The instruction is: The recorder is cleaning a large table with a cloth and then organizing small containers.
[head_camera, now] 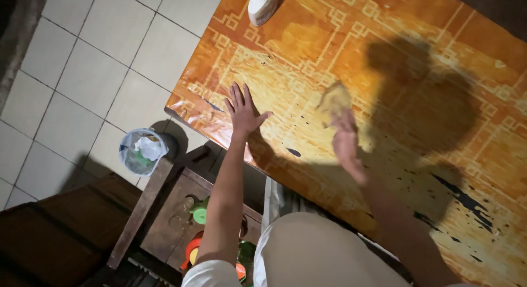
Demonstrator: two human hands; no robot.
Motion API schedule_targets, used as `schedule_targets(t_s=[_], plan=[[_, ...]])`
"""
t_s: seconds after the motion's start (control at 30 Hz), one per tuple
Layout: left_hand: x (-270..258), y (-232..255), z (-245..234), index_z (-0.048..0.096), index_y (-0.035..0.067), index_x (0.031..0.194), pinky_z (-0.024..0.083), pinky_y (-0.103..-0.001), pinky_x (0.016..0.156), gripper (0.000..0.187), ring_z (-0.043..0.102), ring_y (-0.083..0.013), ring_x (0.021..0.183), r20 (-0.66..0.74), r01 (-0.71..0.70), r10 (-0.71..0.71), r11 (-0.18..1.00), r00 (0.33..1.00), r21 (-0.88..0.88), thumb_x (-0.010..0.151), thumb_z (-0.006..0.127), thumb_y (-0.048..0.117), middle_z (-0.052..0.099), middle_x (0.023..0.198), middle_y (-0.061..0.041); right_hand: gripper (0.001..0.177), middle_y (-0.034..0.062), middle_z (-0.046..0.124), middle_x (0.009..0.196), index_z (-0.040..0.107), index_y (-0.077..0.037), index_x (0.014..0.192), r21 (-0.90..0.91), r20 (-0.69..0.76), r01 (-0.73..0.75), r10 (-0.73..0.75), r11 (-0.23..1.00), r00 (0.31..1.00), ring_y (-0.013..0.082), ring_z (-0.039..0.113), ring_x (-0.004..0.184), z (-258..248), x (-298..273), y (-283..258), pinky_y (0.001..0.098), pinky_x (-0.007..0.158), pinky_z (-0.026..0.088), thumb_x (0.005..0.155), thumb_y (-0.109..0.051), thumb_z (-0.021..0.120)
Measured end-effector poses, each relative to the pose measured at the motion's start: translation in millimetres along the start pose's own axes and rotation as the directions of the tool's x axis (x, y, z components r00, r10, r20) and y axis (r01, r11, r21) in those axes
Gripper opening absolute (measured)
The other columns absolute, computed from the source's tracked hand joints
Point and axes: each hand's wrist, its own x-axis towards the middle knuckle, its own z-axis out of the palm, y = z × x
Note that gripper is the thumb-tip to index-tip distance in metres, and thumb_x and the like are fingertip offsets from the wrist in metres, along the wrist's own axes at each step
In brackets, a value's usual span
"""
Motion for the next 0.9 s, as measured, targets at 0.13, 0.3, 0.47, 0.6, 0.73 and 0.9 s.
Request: schedule_targets(t_s=[0.13,0.3,0.47,0.6,0.73,0.9], plan=[[-20,19,2,0.0,0.004,0.164,-0.003,-0.067,0.122,0.148,-0.01,-0.045,0.158,0.024,0.017,-0.017,1.0,1.0,-0.023,0.065,0.071,0.088,-0.009,0.169,-0.031,0.092,0.0085,0.025,0.171,0.053,-0.025,0.151,0.0,0.012,0.032,-0.032,0.999,0.999,0.0341,0.037,0.153,2,-1,-24,0.0206,0.069,0.064,0.073,0.024,0.046],[-37,30,21,0.001,0.003,0.164,-0.003,-0.068,0.121,0.145,-0.01,-0.0453,0.158,0.006,0.017,-0.017,0.997,1.0,-0.071,0.068,0.07,0.086,-0.009,0.168,-0.033,0.095,0.0088,0.028,0.168,0.054,-0.023,0.149,0.168,-0.041,0.194,-0.189,0.967,0.981,0.0383,0.038,0.15,-19,-20,-51,0.0297,0.073,0.066,0.066,0.023,0.048],[-52,53,25,0.001,0.001,0.165,-0.003,-0.067,0.122,0.139,-0.009,-0.0455,0.159,0.021,-0.018,0.02,0.993,1.0,-0.113,0.074,0.07,0.082,-0.008,0.17,-0.032,0.096,0.0112,0.034,0.166,0.058,-0.021,0.146,0.135,-0.062,0.155,-0.148,0.979,0.987,0.037,0.043,0.147,-46,-16,-37,0.0264,0.061,0.063,0.065,0.029,0.043],[-57,78,40,0.002,0.0,0.165,-0.003,-0.067,0.123,0.136,-0.006,-0.0451,0.159,-0.01,-0.128,0.128,0.985,0.992,-0.118,0.077,0.069,0.08,-0.005,0.17,-0.031,0.088,0.0102,0.037,0.164,0.063,-0.017,0.145,0.057,-0.111,-0.022,0.028,0.998,0.993,0.0326,0.045,0.147,-51,-23,10,0.0242,0.06,0.064,0.071,0.025,0.043],[-55,102,49,0.004,0.0,0.165,-0.003,-0.066,0.123,0.136,-0.005,-0.0449,0.159,-0.022,-0.18,0.179,0.978,0.984,-0.107,0.076,0.07,0.08,-0.003,0.171,-0.03,0.08,0.0123,0.039,0.164,0.063,-0.015,0.142,0.094,-0.163,-0.174,0.188,0.98,0.969,0.0326,0.048,0.147,-59,-41,86,0.0257,0.063,0.065,0.075,0.024,0.043],[-53,119,55,0.005,0.001,0.165,-0.003,-0.067,0.122,0.141,-0.006,-0.0445,0.159,-0.002,-0.22,0.221,0.971,0.975,-0.094,0.072,0.071,0.083,-0.002,0.171,-0.03,0.068,0.0164,0.043,0.16,0.061,-0.011,0.144,0.159,-0.19,-0.282,0.31,0.946,0.931,0.0355,0.051,0.141,-76,-57,134,0.0332,0.076,0.06,0.084,0.016,0.046]])
